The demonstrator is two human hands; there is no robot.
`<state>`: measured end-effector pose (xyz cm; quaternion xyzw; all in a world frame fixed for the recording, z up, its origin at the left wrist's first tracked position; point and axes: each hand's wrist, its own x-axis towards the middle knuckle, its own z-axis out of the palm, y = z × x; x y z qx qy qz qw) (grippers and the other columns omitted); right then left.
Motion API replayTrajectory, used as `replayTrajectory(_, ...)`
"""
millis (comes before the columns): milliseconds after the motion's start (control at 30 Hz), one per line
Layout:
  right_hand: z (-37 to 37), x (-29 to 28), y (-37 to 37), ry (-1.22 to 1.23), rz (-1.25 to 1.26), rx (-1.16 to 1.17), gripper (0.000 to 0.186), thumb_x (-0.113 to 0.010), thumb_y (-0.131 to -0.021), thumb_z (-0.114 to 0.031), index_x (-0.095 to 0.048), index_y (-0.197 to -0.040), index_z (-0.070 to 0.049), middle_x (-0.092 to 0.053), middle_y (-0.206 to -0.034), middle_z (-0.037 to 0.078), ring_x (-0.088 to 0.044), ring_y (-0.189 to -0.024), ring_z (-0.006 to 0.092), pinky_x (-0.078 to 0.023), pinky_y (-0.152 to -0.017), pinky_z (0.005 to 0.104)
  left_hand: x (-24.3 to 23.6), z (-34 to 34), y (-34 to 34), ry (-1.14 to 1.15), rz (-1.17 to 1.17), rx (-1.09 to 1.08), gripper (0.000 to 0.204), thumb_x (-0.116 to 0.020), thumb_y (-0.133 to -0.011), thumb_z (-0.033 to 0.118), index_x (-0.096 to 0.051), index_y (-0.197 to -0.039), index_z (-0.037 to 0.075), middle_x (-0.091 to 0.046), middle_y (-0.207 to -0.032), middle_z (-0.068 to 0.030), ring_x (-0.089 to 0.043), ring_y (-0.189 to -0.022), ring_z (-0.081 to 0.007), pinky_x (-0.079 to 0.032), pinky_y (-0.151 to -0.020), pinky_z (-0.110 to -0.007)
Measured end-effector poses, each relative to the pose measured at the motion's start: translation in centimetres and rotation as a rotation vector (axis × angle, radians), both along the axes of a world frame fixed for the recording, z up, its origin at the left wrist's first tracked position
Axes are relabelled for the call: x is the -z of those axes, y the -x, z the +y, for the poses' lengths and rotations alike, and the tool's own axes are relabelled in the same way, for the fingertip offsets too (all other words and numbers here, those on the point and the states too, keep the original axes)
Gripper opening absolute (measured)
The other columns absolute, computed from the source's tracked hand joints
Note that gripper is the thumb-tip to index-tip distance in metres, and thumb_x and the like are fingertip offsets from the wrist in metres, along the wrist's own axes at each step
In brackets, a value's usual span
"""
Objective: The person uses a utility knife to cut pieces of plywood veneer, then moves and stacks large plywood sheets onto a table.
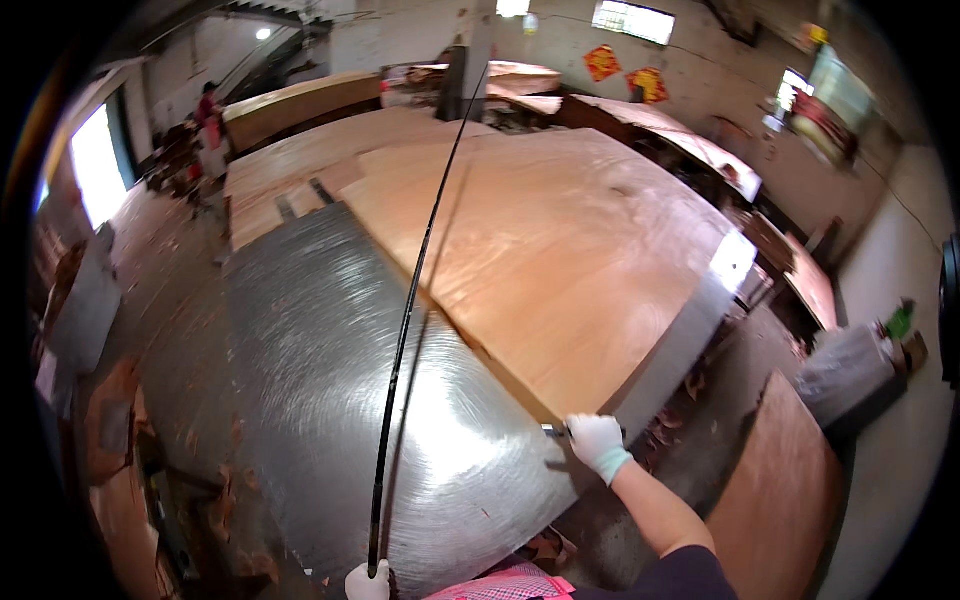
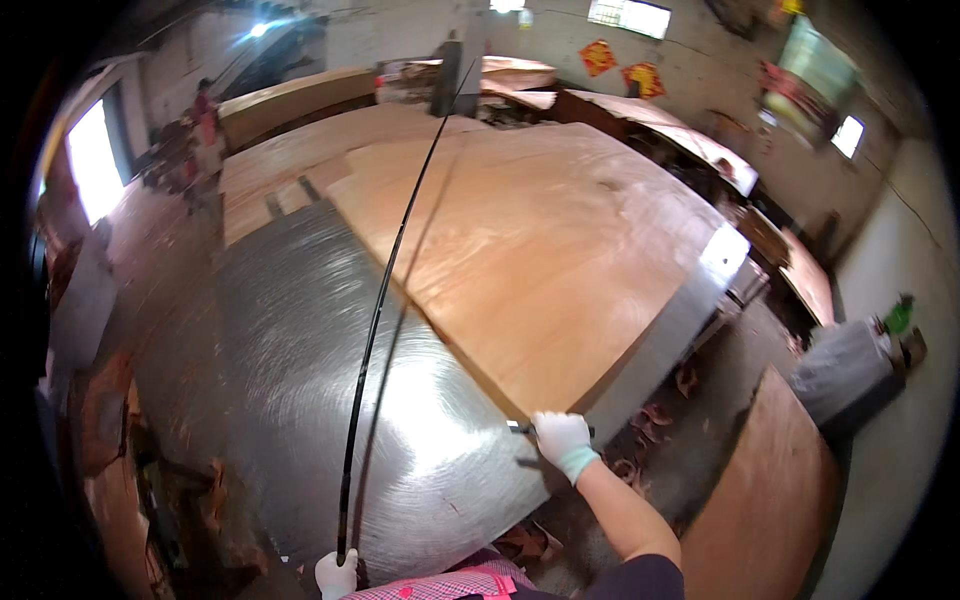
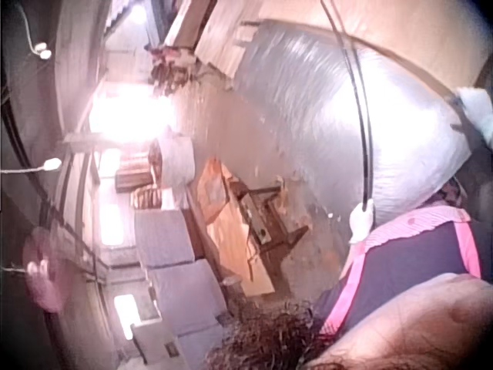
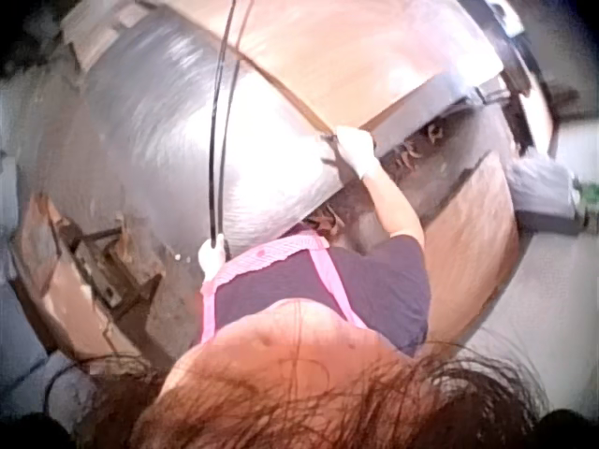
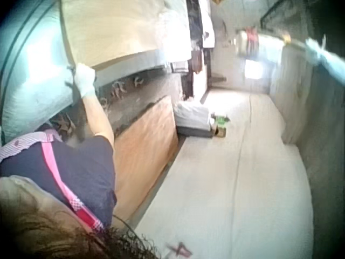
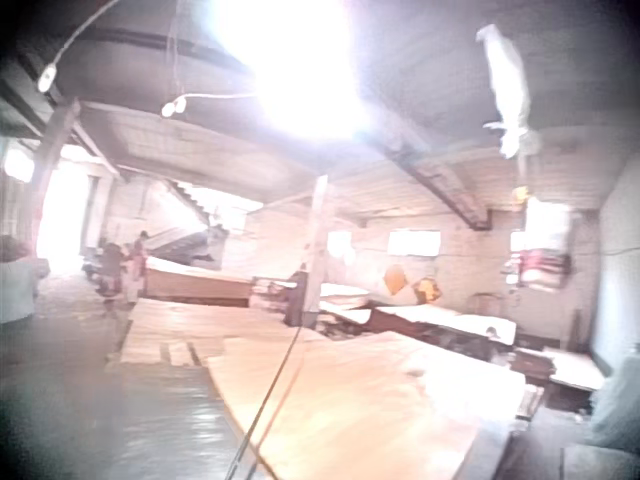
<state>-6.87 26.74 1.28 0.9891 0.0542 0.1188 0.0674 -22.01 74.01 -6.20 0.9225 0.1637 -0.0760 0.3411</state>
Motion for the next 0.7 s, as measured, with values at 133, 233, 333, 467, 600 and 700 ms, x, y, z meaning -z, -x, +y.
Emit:
replayTrajectory(133, -2.1, 3.0, 15.2, -0.061, 0.086, 0.142, 0.014, -0.058, -0.082, -0.022, -0.065, -0.094, -0.019, -0.066, -0.076, 0.004, -0.067, -0.067, 0.0244, -0.051, -0.058, 0.0402, -1.2, 1.1, -2.1, 0.231, 0.184, 0.153, 0.042, -0.058, -0.091, 0.045, -0.069, -0.077, 0.008, -0.066, -0.067, -0.0127, -0.062, -0.063, -0.0277, -0.045, -0.064, -0.045)
replayTrajectory(233, -0.7, 4.3, 25.6, -0.096, 0.115, 0.258, 0.017, -0.062, -0.079, -0.022, -0.066, -0.094, -0.019, -0.067, -0.080, 0.005, -0.067, -0.073, 0.0246, -0.051, -0.060, 0.0414, 1.1, 3.1, -2.4, 0.681, 0.256, -0.006, 0.053, -0.048, -0.099, 0.045, -0.061, -0.071, 0.002, -0.044, -0.046, -0.0019, -0.042, -0.036, -0.0130, -0.045, -0.039, -0.031)
replayTrajectory(333, 1.6, 5.1, 35.5, -0.132, 0.215, 0.428, 0.019, -0.064, -0.076, -0.023, -0.067, -0.095, -0.019, -0.067, -0.084, 0.006, -0.067, -0.077, 0.0250, -0.051, -0.062, 0.0429, 1.9, 4.7, -2.4, 0.708, 0.371, 0.050, 0.063, -0.041, -0.099, 0.052, -0.063, -0.074, -0.001, -0.041, -0.045, -0.0021, -0.038, -0.033, -0.0141, -0.047, -0.039, -0.032)
replayTrajectory(467, 6.5, 6.4, 46.2, -0.189, 0.348, 0.578, 0.022, -0.062, -0.076, -0.022, -0.069, -0.097, -0.020, -0.068, -0.081, 0.006, -0.067, -0.075, 0.0266, -0.052, -0.062, 0.0439, 0.1, 7.1, -0.1, 0.659, 0.434, 0.117, 0.063, -0.042, -0.099, 0.052, -0.063, -0.072, -0.001, -0.042, -0.046, -0.0029, -0.040, -0.035, -0.0142, -0.046, -0.039, -0.033)
replayTrajectory(600, 12.9, 8.6, 54.6, -0.280, 0.540, 0.616, 0.025, -0.059, -0.080, -0.026, -0.070, -0.102, -0.025, -0.070, -0.085, 0.008, -0.069, -0.079, 0.0263, -0.054, -0.067, 0.0442, -0.4, 11.5, 3.9, 0.494, 0.523, 0.101, 0.062, -0.046, -0.097, 0.054, -0.062, -0.071, 0.000, -0.045, -0.048, -0.0044, -0.043, -0.037, -0.0162, -0.047, -0.040, -0.034)
replayTrajectory(700, 17.6, 10.8, 58.8, -0.379, 0.746, 0.632, 0.032, -0.060, -0.081, -0.031, -0.069, -0.111, -0.027, -0.070, -0.102, 0.009, -0.069, -0.090, 0.0241, -0.055, -0.078, 0.0410, 0.9, 15.4, 6.3, 0.193, 0.597, 0.197, 0.060, -0.044, -0.096, 0.056, -0.063, -0.070, 0.006, -0.048, -0.048, -0.0045, -0.049, -0.040, -0.0234, -0.053, -0.050, -0.046)
